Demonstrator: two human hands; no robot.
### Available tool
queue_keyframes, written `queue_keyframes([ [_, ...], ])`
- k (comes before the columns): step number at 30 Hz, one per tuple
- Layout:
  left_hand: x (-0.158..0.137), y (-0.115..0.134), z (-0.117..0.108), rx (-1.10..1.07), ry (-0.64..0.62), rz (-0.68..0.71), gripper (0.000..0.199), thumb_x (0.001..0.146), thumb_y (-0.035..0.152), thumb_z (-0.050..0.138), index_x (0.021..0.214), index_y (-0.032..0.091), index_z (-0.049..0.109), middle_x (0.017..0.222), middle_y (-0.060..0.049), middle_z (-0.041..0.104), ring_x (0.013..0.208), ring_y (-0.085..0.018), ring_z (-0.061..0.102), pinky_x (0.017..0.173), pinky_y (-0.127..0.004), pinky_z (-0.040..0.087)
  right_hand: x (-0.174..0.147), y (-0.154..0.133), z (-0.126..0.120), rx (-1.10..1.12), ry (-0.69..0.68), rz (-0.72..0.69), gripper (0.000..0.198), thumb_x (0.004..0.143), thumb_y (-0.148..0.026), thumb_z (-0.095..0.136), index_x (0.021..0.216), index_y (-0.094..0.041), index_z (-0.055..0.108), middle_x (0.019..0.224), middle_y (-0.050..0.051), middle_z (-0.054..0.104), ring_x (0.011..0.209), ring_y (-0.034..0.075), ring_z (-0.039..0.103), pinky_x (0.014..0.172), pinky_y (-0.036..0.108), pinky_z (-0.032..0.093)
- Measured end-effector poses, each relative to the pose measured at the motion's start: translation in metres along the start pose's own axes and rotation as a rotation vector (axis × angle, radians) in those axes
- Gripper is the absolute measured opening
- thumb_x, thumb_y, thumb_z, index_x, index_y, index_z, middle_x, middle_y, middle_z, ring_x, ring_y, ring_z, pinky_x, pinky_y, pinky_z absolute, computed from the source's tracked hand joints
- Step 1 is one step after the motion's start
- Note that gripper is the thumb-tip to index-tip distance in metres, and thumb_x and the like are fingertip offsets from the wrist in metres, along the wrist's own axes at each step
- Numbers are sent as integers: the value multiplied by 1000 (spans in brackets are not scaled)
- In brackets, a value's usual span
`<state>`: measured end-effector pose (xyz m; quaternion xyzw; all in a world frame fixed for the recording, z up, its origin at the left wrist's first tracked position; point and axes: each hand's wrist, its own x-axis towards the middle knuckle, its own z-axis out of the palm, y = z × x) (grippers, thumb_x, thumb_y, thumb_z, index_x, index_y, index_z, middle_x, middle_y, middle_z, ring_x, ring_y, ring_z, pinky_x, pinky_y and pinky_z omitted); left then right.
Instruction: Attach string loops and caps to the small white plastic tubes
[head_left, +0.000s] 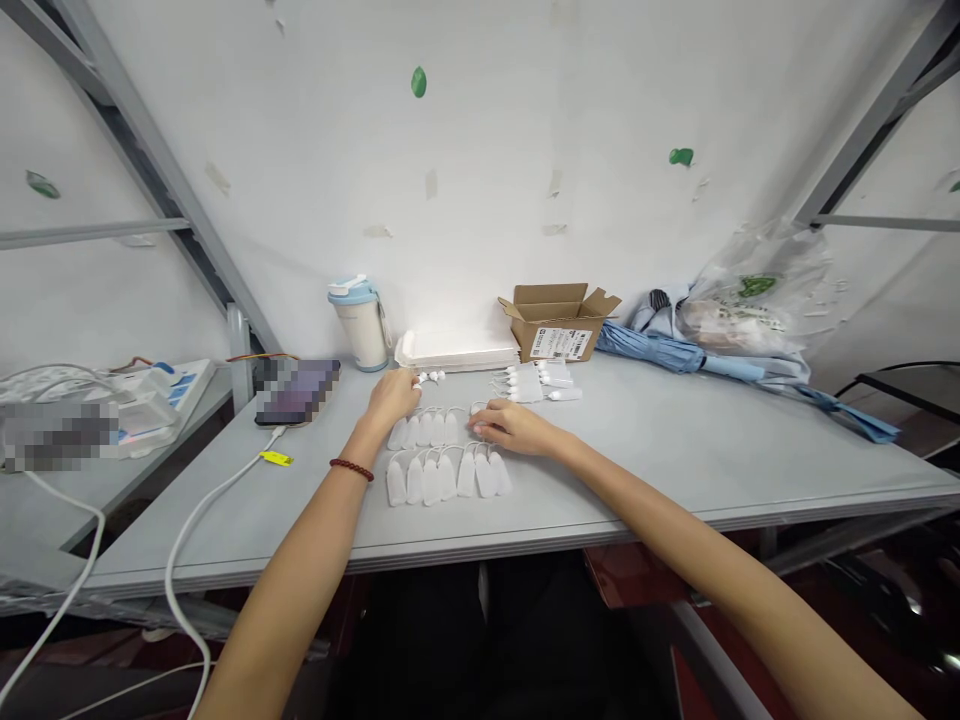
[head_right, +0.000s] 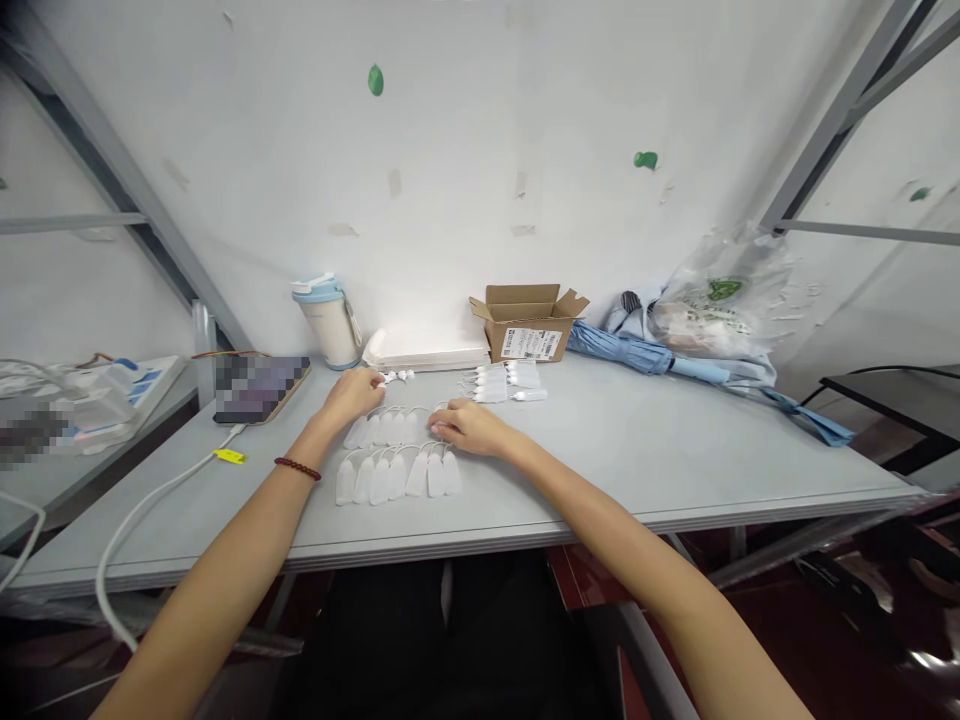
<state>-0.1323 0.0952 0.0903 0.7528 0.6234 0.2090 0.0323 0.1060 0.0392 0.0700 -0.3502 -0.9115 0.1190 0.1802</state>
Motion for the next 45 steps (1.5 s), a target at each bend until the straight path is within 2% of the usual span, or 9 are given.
queue_keyframes([
  [2, 1, 5, -4, -135, 80, 4, 17, 71, 21, 55, 78, 15, 69, 87, -12, 70, 84, -26, 63, 75, -32, 44, 0, 2, 1, -43, 28, 12, 29, 93, -30, 41, 109, -19, 63, 82, 7, 53, 77, 17, 50, 75, 29, 40],
  [4, 0, 11, -8, -309, 97, -6, 21, 69, 27, 60, 82, 13, 69, 86, -11, 71, 82, -24, 63, 75, -31, 46, 0, 4, 3, -91, 66, 16, 28, 92, -29, 43, 108, -18, 63, 84, 7, 53, 77, 17, 50, 75, 29, 40],
  [10, -9, 33, -5, -808, -188, -20, 31, 61, 36, 69, 81, 12, 66, 75, -6, 68, 75, -20, 62, 61, -28, 47, 1, 7, 2, -131, 246, 3, 23, 90, -23, 44, 106, -17, 60, 87, 8, 53, 84, 20, 50, 78, 32, 41],
  [14, -15, 41, -3, -949, -304, 22, 36, 65, 41, 69, 85, 11, 67, 76, -6, 66, 77, -18, 61, 66, -29, 47, 1, 5, 1, -67, 335, -30, 19, 88, -19, 44, 102, -18, 57, 90, 8, 55, 87, 20, 50, 80, 33, 42],
  [17, -16, 42, -4, -1020, -355, 8, 39, 69, 47, 66, 85, 11, 68, 79, -7, 64, 79, -17, 58, 66, -29, 46, 1, 2, 1, -12, 349, -56, 17, 86, -15, 44, 98, -19, 56, 92, 8, 57, 89, 20, 51, 80, 33, 41],
  [26, -17, 48, -3, -987, -391, 55, 34, 70, 44, 66, 82, 12, 64, 74, -3, 62, 68, -13, 55, 64, -27, 43, 0, -1, -1, 51, 278, -76, 18, 81, -10, 44, 92, -18, 56, 84, 5, 57, 84, 20, 50, 77, 32, 40],
  [32, -18, 46, -6, -937, -412, 139, 33, 72, 43, 65, 82, 12, 67, 73, -4, 62, 70, -13, 55, 67, -27, 44, -1, -1, -3, 90, 283, -63, 18, 79, -11, 43, 90, -18, 56, 85, 6, 58, 84, 20, 49, 79, 33, 39],
  [40, -17, 47, -4, -932, -380, 129, 32, 72, 45, 64, 75, 13, 66, 69, -3, 62, 64, -12, 54, 66, -27, 45, 1, -6, -12, 438, 379, 120, 13, 87, -23, 40, 91, -19, 51, 82, 2, 57, 77, 15, 51, 70, 28, 39],
  [45, -18, 50, -2, -969, -336, 163, 33, 72, 46, 64, 78, 13, 67, 71, -4, 63, 66, -13, 55, 66, -28, 45, 3, 1, -10, 578, 380, 167, 13, 87, -31, 43, 93, -20, 47, 78, 1, 60, 70, 14, 51, 67, 27, 38],
])
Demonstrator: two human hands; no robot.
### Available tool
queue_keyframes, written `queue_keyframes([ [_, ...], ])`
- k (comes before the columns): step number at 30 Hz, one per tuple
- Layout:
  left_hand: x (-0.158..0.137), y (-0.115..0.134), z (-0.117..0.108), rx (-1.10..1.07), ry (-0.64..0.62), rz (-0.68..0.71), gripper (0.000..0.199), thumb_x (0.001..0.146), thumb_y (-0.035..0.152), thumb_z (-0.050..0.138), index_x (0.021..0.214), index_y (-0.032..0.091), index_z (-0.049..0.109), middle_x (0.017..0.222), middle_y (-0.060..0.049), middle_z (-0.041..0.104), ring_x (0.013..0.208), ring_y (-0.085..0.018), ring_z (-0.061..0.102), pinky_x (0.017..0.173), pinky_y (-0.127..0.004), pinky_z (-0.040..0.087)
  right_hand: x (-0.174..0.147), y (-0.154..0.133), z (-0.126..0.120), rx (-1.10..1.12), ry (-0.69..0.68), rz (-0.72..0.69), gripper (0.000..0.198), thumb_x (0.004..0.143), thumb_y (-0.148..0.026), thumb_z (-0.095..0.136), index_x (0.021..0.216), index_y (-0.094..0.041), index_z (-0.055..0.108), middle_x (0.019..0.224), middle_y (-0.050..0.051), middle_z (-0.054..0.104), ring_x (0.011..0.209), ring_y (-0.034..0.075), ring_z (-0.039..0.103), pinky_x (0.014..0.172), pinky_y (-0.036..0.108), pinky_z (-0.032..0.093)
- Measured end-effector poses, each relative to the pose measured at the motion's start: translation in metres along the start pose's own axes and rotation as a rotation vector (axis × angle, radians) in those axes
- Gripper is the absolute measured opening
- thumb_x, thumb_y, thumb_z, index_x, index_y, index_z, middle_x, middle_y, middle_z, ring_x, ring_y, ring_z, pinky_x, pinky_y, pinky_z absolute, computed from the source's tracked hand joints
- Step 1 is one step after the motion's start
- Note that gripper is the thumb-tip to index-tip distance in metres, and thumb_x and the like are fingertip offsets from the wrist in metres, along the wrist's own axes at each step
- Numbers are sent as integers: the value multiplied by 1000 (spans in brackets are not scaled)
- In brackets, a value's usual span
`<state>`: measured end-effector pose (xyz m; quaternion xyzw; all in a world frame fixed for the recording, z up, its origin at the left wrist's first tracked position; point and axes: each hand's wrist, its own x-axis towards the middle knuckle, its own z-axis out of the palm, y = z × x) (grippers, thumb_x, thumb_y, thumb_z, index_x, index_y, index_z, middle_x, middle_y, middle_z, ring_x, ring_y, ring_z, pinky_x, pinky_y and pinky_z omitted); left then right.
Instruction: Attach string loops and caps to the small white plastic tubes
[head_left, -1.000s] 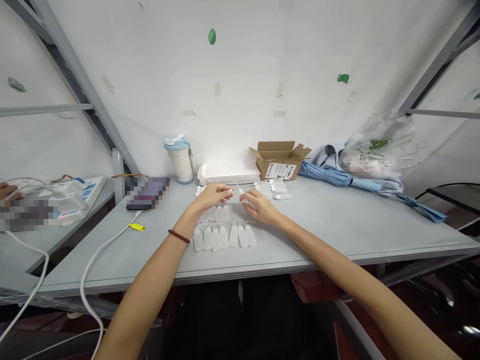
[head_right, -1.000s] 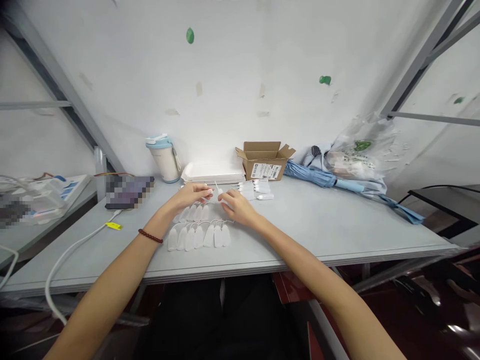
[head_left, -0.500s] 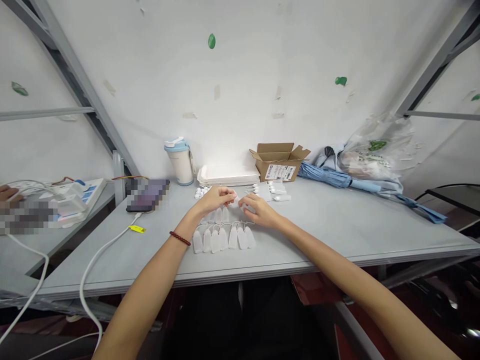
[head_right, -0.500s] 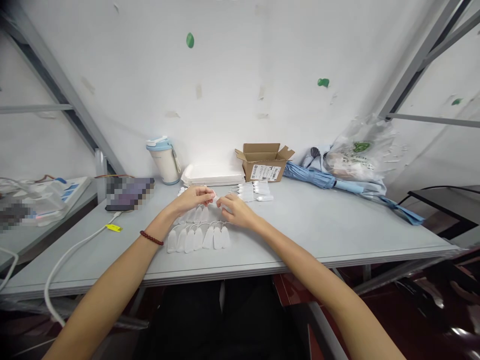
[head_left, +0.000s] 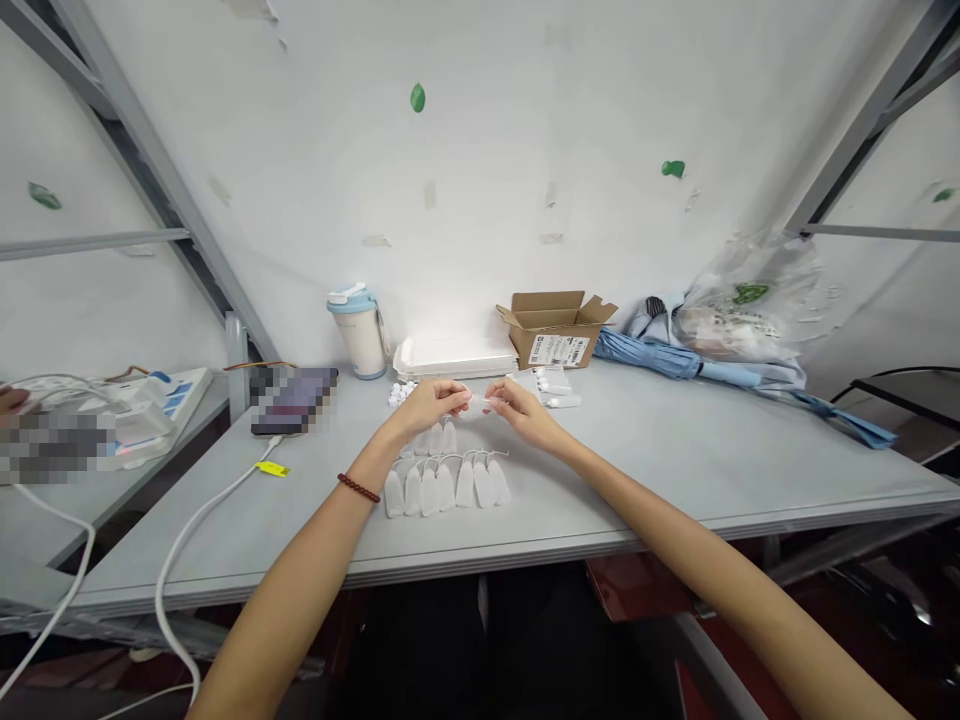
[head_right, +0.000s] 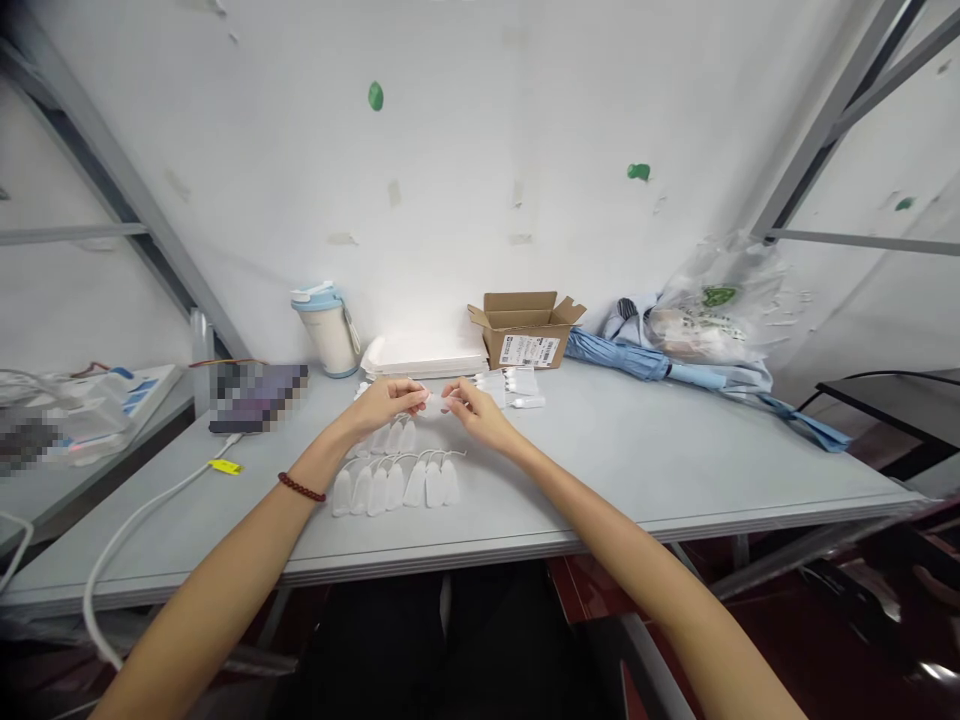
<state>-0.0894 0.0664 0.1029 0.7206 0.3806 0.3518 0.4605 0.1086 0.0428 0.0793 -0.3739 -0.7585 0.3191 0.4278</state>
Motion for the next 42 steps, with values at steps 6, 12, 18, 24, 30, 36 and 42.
queue_keyframes([
  [6, 2, -5, 3, 42, 11, 114, 31, 72, 43, 65, 82, 14, 67, 81, -5, 66, 72, -14, 55, 69, -27, 44, 3, 6, 0, 208, -14, 147, 20, 84, -39, 47, 92, -21, 42, 68, -2, 60, 50, 9, 42, 49, 23, 33],
  [12, 2, -4, 4, 37, 37, 58, 34, 70, 44, 67, 85, 14, 68, 81, -5, 66, 72, -15, 55, 70, -29, 44, 3, 3, 0, 315, -9, 191, 26, 81, -42, 51, 92, -22, 39, 69, -3, 60, 44, 7, 43, 42, 21, 33],
  [18, 0, 0, 4, -15, 24, -56, 39, 70, 50, 65, 79, 13, 70, 77, -7, 66, 70, -16, 57, 69, -30, 47, 1, -5, -1, 299, 4, 173, 25, 80, -39, 53, 92, -21, 40, 69, -2, 61, 45, 7, 43, 42, 20, 33],
  [24, 0, 0, 4, 3, 3, 32, 33, 67, 42, 70, 84, 14, 71, 89, -6, 68, 78, -17, 58, 71, -29, 46, 1, -3, -1, 321, -11, 191, 25, 81, -41, 53, 91, -21, 40, 67, -3, 60, 41, 6, 41, 40, 20, 31],
  [30, -1, 4, 9, -16, 53, 23, 35, 71, 45, 65, 88, 15, 70, 94, -7, 68, 81, -17, 58, 73, -29, 48, 3, -1, -1, 322, 2, 198, 29, 80, -46, 52, 90, -21, 41, 69, -2, 61, 41, 6, 41, 38, 20, 30],
  [36, 0, 2, 11, 28, 74, -84, 45, 73, 55, 61, 73, 11, 67, 72, -7, 64, 65, -15, 56, 60, -28, 48, 2, -6, -2, 313, 12, 198, 29, 80, -46, 52, 88, -21, 41, 67, -4, 58, 41, 5, 38, 39, 19, 28],
  [42, -3, 9, 9, 101, 23, 25, 36, 74, 49, 61, 73, 14, 68, 72, -4, 64, 65, -14, 55, 63, -27, 47, 2, -7, -3, 347, 2, 224, 24, 82, -44, 50, 85, -22, 40, 62, -7, 51, 41, 4, 34, 40, 19, 27],
])
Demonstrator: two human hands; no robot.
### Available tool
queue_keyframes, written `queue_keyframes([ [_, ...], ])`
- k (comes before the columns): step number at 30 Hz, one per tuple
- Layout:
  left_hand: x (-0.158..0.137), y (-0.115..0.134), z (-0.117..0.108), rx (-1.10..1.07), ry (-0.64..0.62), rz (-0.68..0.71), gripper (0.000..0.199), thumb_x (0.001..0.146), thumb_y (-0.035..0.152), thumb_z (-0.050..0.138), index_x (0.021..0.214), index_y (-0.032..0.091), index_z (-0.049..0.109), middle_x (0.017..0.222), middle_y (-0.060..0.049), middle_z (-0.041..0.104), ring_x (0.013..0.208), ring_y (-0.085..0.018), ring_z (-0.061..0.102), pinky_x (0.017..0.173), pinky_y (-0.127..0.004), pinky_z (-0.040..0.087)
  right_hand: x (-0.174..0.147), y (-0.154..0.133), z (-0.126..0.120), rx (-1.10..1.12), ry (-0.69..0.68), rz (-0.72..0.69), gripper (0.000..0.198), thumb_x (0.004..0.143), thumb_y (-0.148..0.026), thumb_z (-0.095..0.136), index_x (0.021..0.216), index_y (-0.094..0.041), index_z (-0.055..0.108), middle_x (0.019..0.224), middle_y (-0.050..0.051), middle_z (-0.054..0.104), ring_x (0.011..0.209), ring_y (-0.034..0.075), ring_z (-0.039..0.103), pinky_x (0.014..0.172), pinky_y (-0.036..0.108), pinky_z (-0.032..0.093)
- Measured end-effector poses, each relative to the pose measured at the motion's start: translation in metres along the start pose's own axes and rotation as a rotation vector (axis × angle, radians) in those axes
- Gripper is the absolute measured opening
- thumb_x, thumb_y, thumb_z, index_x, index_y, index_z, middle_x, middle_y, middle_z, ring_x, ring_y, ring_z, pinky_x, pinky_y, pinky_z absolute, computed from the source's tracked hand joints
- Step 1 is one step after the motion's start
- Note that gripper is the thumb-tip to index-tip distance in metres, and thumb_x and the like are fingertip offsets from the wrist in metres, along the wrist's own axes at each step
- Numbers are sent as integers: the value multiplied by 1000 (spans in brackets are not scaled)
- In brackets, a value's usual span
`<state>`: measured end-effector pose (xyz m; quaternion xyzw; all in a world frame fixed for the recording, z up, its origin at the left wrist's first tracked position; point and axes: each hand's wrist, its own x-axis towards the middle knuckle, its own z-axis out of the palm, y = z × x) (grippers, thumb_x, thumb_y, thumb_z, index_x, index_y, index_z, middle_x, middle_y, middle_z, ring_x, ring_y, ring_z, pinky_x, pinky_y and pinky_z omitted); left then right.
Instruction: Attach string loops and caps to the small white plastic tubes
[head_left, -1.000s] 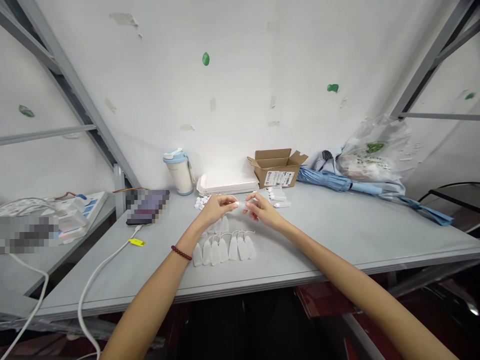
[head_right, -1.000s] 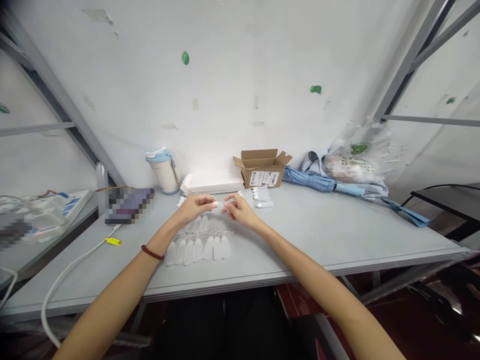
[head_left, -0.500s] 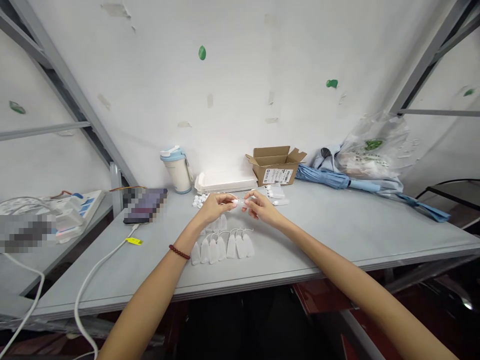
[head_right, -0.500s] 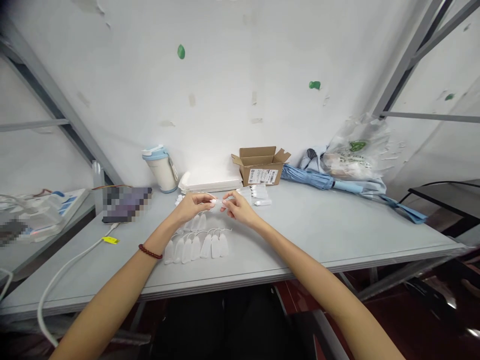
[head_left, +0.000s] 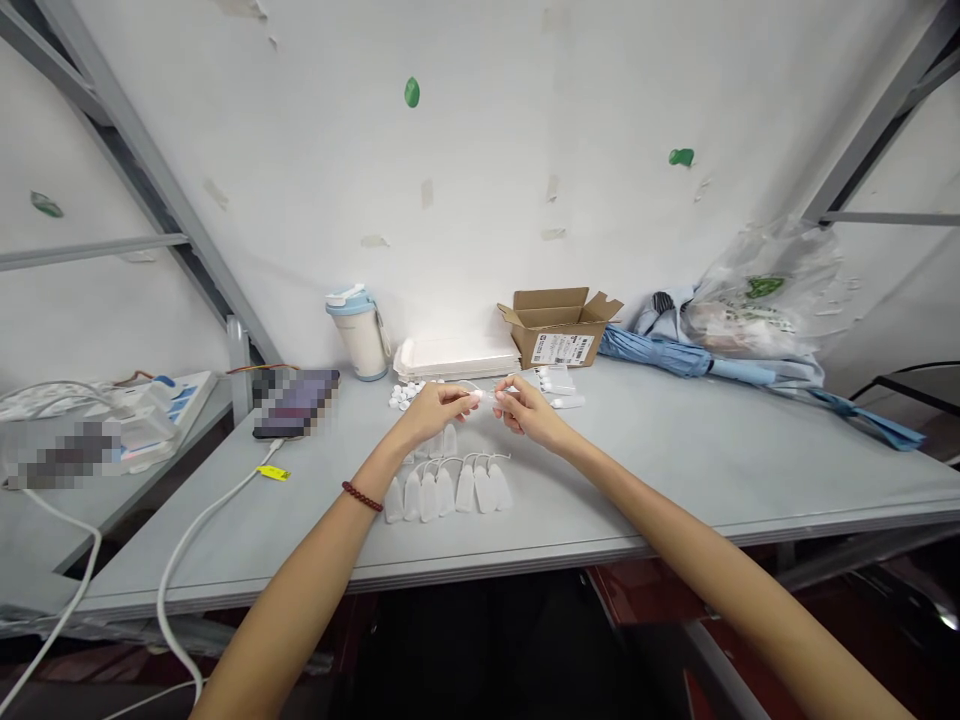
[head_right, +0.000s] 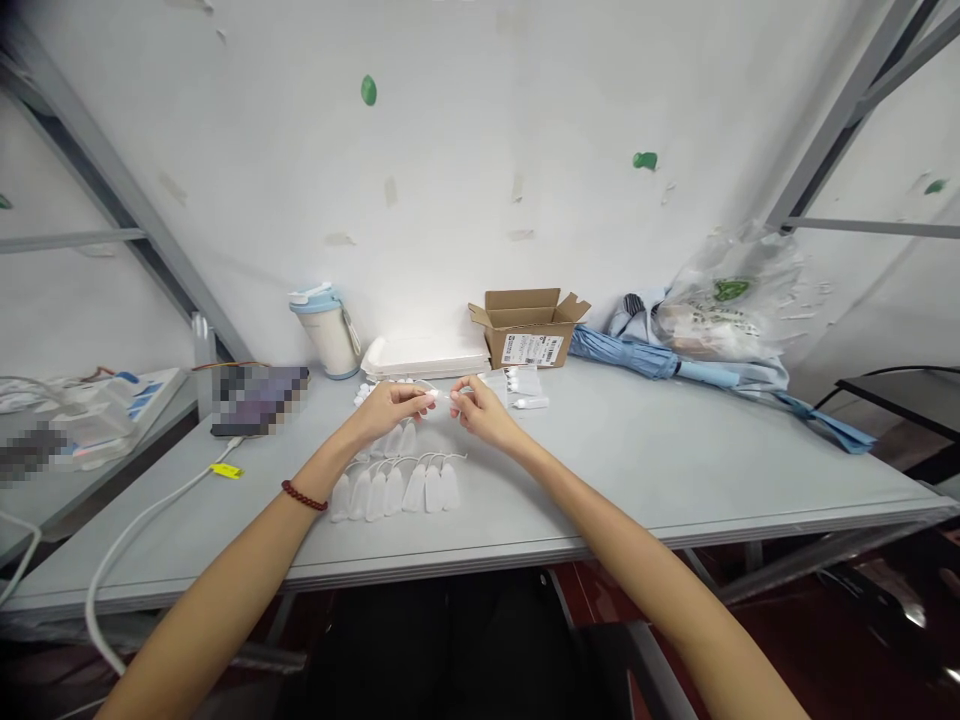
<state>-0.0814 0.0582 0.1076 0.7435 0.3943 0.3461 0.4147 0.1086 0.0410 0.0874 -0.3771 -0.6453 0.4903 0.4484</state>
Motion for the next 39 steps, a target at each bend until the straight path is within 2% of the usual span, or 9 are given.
queue_keyframes([
  [4, 0, 1, 0, -21, -12, 0, 37, 74, 50, 60, 80, 14, 68, 81, -6, 65, 71, -15, 56, 62, -26, 47, 1, -1, 1, 5, 8, -4, 23, 82, -42, 50, 85, -22, 40, 62, -6, 51, 42, 5, 35, 40, 19, 25],
  [10, 3, -5, 2, -66, 55, -76, 44, 73, 56, 60, 64, 12, 63, 66, -4, 59, 61, -13, 52, 57, -26, 46, 1, 1, 2, -14, 0, -8, 23, 82, -42, 49, 85, -21, 40, 62, -6, 52, 42, 5, 34, 39, 18, 26],
  [14, 1, -5, -2, -106, -43, -4, 35, 71, 48, 65, 81, 14, 69, 85, -6, 65, 75, -15, 55, 65, -27, 48, -1, 1, 2, -19, -7, 13, 23, 83, -42, 49, 85, -21, 41, 62, -6, 52, 42, 5, 34, 40, 18, 26],
  [17, 0, -4, -3, -153, -63, -7, 36, 70, 46, 67, 90, 15, 68, 95, -7, 65, 82, -17, 56, 69, -28, 50, -1, -1, 2, -27, -5, 10, 22, 83, -42, 49, 84, -21, 41, 62, -6, 52, 43, 6, 34, 40, 18, 26],
  [24, 2, -4, 3, -91, -18, -116, 46, 74, 58, 58, 68, 12, 62, 70, -5, 60, 60, -13, 54, 55, -27, 49, -1, -2, 2, -71, 14, -17, 22, 83, -42, 48, 84, -22, 41, 61, -6, 51, 43, 6, 34, 40, 18, 25],
  [28, 0, -2, 2, -62, -61, -18, 38, 75, 50, 61, 73, 12, 64, 71, -4, 61, 60, -12, 56, 60, -28, 49, 0, -1, 1, -30, 15, 21, 22, 83, -42, 48, 84, -22, 40, 59, -7, 48, 41, 5, 32, 39, 18, 23],
  [32, -1, 1, 4, -87, -19, 70, 31, 71, 43, 66, 79, 13, 65, 78, -4, 62, 68, -14, 58, 68, -31, 51, 0, 0, 1, 28, 17, 31, 27, 79, -43, 55, 83, -23, 38, 55, -10, 39, 39, 4, 29, 38, 17, 19],
  [36, 0, -1, 8, -110, 22, 45, 33, 71, 44, 66, 83, 13, 65, 82, -5, 64, 66, -13, 58, 70, -32, 51, 1, -1, -1, 98, 27, 66, 31, 78, -47, 56, 83, -24, 36, 51, -12, 33, 37, 4, 22, 38, 17, 16],
  [39, 0, 0, 10, -122, 12, -20, 35, 74, 47, 63, 75, 12, 64, 74, -5, 63, 67, -14, 59, 67, -30, 52, 0, -2, -1, 81, 33, 87, 32, 80, -52, 52, 83, -24, 37, 48, -13, 31, 37, 4, 21, 38, 17, 17],
])
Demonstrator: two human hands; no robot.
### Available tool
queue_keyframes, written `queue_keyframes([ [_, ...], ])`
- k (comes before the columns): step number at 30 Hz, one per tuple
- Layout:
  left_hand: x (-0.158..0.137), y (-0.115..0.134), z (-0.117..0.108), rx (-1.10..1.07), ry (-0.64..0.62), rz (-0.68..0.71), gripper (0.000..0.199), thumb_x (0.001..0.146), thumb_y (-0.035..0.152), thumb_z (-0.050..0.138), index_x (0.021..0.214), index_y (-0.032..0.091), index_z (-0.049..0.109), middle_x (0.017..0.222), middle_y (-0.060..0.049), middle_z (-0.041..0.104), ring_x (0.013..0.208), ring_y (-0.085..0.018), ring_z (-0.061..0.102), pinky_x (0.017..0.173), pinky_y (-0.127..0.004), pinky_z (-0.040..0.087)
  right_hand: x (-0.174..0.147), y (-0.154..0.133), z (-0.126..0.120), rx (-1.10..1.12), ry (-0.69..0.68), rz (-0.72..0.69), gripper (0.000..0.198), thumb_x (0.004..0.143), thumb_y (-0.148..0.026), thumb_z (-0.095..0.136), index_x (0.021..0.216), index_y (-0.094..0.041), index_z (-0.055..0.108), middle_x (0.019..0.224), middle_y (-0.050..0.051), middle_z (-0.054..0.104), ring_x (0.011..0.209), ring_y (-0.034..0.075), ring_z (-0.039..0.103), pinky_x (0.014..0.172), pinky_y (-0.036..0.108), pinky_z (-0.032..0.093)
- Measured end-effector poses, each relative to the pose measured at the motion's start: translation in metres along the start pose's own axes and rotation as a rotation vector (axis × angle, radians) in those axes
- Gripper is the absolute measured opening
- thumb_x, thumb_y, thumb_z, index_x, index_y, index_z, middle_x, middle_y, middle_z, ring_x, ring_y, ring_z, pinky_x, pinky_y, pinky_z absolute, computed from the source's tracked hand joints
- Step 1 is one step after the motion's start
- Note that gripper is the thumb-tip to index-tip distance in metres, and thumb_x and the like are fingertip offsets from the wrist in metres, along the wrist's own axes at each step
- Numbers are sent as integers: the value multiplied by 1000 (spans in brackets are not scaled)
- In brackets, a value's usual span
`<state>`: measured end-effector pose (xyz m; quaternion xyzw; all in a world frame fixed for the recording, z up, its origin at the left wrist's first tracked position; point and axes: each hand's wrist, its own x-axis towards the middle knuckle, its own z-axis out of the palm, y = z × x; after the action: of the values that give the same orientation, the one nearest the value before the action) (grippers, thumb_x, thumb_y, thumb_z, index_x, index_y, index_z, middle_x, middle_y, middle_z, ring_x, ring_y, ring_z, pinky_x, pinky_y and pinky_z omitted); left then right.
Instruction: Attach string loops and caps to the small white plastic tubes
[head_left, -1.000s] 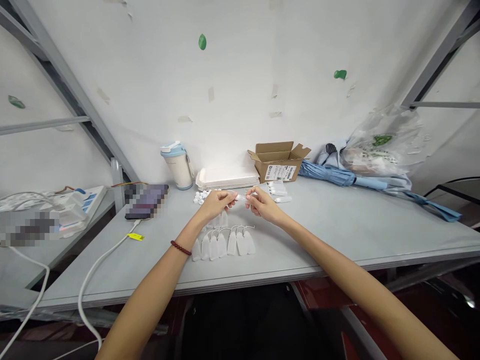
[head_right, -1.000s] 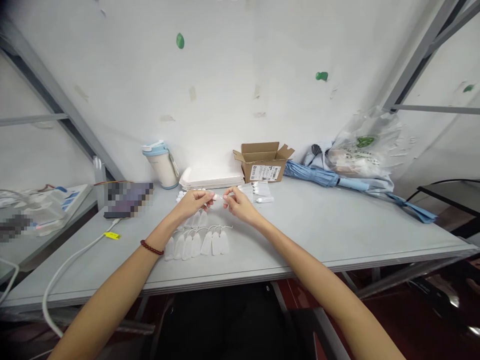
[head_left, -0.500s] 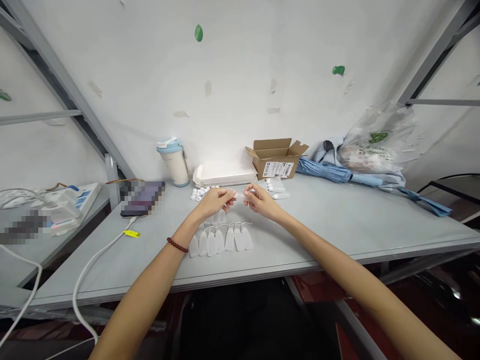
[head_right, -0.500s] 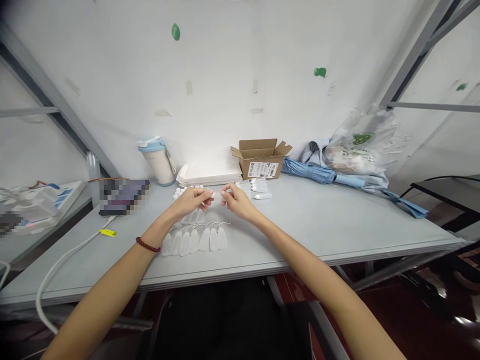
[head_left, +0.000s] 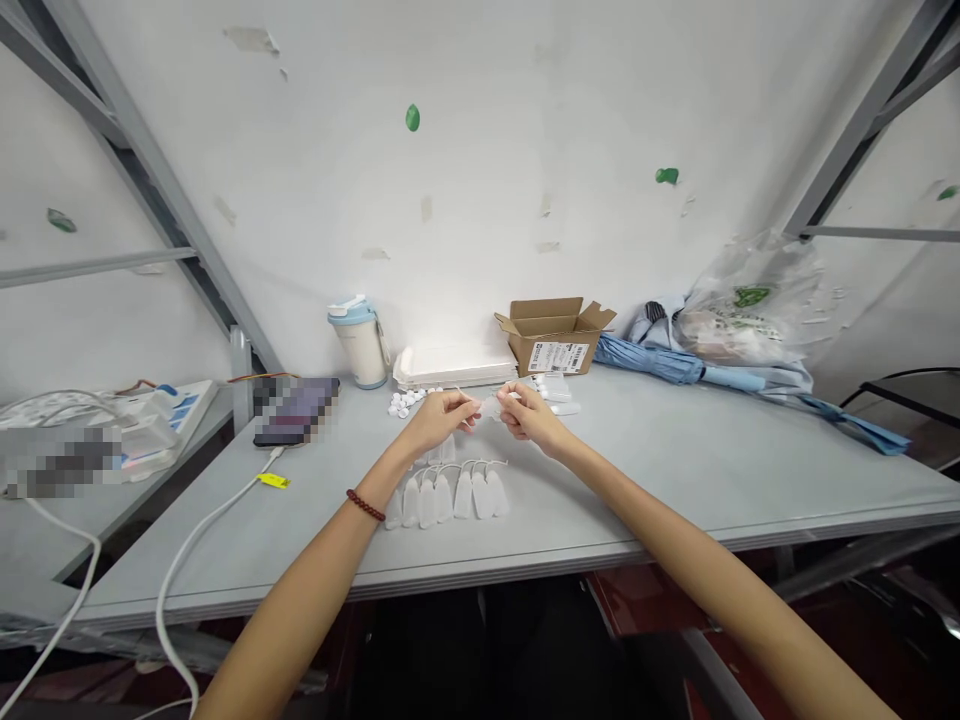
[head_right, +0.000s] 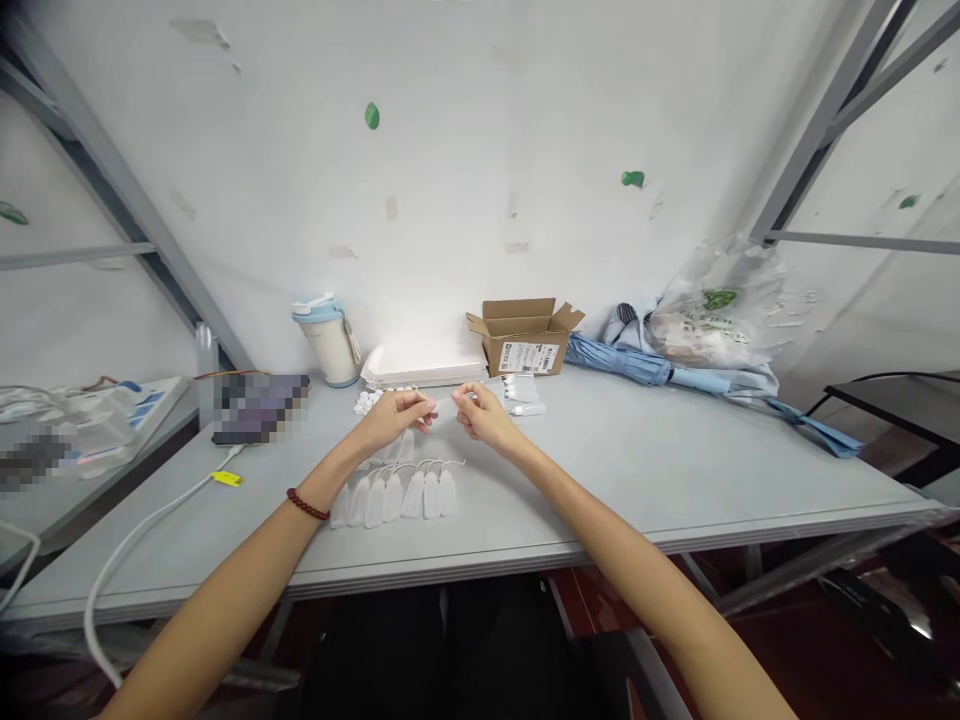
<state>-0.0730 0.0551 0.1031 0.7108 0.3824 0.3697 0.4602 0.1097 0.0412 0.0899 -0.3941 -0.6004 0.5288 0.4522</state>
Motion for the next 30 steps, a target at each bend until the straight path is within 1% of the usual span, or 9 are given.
queue_keyframes([
  [3, -2, 3, 1, -50, -40, -71, 41, 74, 52, 62, 65, 12, 60, 64, -3, 59, 62, -13, 57, 61, -28, 51, -2, 2, 2, -129, 62, -103, 33, 81, -54, 50, 83, -22, 41, 48, -10, 36, 41, 6, 29, 40, 18, 23],
  [6, -4, 5, 1, -98, -86, -128, 43, 74, 54, 61, 67, 11, 60, 69, -4, 60, 59, -12, 56, 57, -27, 51, -3, 6, 5, -240, 146, -214, 33, 84, -54, 47, 83, -21, 44, 49, -9, 39, 45, 8, 36, 44, 20, 28],
  [9, -4, 6, 1, -104, -138, -138, 42, 73, 53, 62, 69, 11, 61, 72, -4, 60, 58, -11, 55, 56, -27, 50, -2, 9, 6, -255, 198, -228, 34, 85, -55, 44, 85, -21, 45, 49, -8, 40, 45, 9, 37, 45, 21, 29],
  [13, -2, 8, 4, -73, -163, -106, 39, 72, 51, 66, 68, 12, 61, 67, -1, 57, 56, -9, 54, 54, -24, 49, 1, 14, 5, -247, 276, -222, 35, 84, -56, 44, 83, -21, 46, 50, -7, 42, 45, 10, 38, 45, 22, 29],
  [17, -1, 9, 3, -85, -160, -122, 42, 73, 52, 64, 63, 12, 57, 60, 0, 52, 52, -8, 50, 47, -22, 46, 1, 13, 2, -284, 264, -233, 36, 84, -55, 45, 79, -20, 48, 53, -6, 42, 48, 10, 38, 47, 23, 30],
  [22, -2, 9, -5, -141, -94, -150, 47, 74, 56, 61, 59, 12, 53, 57, 0, 49, 52, -9, 50, 44, -20, 43, -5, 5, 4, -563, 212, -373, 34, 88, -46, 42, 74, -17, 53, 60, -2, 48, 55, 12, 41, 55, 24, 32],
  [25, -1, 7, -7, -118, -121, -172, 47, 74, 57, 61, 63, 11, 57, 58, -1, 53, 49, -8, 49, 43, -20, 43, -7, 3, 7, -645, 208, -429, 31, 90, -40, 38, 76, -17, 54, 64, 1, 52, 59, 13, 45, 59, 25, 34],
  [27, -1, 6, -7, -87, -130, -169, 46, 75, 55, 61, 63, 10, 58, 58, -2, 55, 47, -7, 49, 43, -20, 43, -7, 3, 8, -658, 216, -426, 31, 91, -39, 37, 76, -18, 53, 65, 1, 53, 60, 13, 46, 60, 26, 35],
  [30, -2, 8, -4, -30, -81, -88, 42, 75, 50, 62, 61, 11, 58, 58, -2, 55, 49, -8, 50, 44, -20, 43, -6, 3, 7, -635, 232, -372, 35, 90, -42, 37, 68, -19, 48, 61, 0, 50, 58, 12, 44, 59, 25, 34],
])
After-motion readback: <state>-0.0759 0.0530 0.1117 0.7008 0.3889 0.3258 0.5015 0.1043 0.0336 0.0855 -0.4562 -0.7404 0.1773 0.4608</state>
